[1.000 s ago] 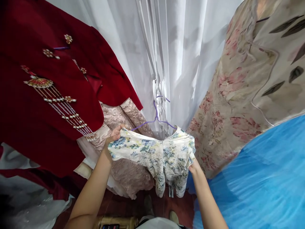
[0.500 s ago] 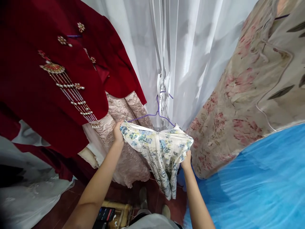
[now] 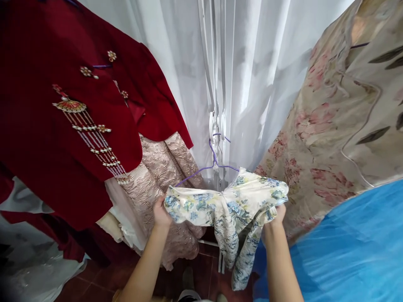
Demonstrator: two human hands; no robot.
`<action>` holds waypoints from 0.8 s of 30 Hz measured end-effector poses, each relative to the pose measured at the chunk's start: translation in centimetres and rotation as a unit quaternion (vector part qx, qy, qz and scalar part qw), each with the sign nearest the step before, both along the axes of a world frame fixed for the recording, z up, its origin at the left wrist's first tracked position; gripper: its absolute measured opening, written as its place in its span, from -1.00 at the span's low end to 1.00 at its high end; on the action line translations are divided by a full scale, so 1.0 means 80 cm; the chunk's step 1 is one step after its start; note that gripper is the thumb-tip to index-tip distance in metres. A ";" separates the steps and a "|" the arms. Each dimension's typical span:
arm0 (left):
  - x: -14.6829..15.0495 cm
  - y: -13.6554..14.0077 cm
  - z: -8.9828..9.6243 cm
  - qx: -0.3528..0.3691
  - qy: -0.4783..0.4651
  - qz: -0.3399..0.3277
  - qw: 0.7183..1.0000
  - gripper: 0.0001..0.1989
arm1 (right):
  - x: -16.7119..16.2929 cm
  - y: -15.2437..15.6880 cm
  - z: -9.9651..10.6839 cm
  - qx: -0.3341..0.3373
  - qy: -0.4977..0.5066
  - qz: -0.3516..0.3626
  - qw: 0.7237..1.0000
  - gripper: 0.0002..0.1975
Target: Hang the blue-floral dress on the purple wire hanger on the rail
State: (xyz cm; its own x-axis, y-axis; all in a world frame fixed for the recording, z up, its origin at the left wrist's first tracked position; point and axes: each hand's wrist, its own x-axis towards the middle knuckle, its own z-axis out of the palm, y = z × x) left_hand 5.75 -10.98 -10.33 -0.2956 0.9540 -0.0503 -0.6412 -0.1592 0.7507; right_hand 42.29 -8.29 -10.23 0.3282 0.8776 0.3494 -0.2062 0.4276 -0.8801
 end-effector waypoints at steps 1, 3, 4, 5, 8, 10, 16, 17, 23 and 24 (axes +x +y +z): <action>-0.007 0.001 0.002 0.007 0.018 0.001 1.000 -0.76 | 0.006 -0.001 0.012 -0.001 -0.003 0.004 1.000 -0.29; -0.018 0.003 0.006 0.032 0.080 0.021 0.996 -0.74 | 0.013 -0.005 0.033 -0.015 0.000 0.030 0.999 -0.23; -0.021 0.004 0.007 0.051 0.122 0.042 0.990 -0.73 | 0.014 -0.009 0.042 -0.021 -0.008 0.045 0.999 -0.20; -0.022 0.004 0.007 0.073 0.168 0.074 0.980 -0.73 | 0.015 -0.014 0.049 -0.026 -0.010 0.052 0.998 -0.19; -0.011 0.001 -0.004 0.139 0.292 0.210 0.923 -0.80 | 0.011 -0.030 0.050 -0.030 0.025 0.041 0.998 -0.18; 0.006 -0.005 -0.020 0.149 0.325 0.260 0.897 -0.83 | 0.006 -0.040 0.037 -0.047 0.040 0.037 0.997 -0.19; 0.072 -0.036 -0.066 0.094 0.418 -0.060 0.902 -0.85 | -0.049 -0.060 -0.055 -0.152 -0.028 0.000 0.988 -0.54; 0.082 -0.042 -0.069 0.114 0.455 -0.178 0.865 -0.80 | -0.062 -0.065 -0.075 -0.180 -0.043 0.000 0.983 -0.61; 0.123 -0.063 -0.077 0.179 0.563 -0.468 0.658 -0.77 | -0.104 -0.121 -0.184 -0.254 -0.127 0.039 0.958 -0.67; 0.127 -0.063 -0.077 0.170 0.563 -0.467 0.660 -0.79 | -0.102 -0.131 -0.195 -0.255 -0.135 0.019 0.957 -0.64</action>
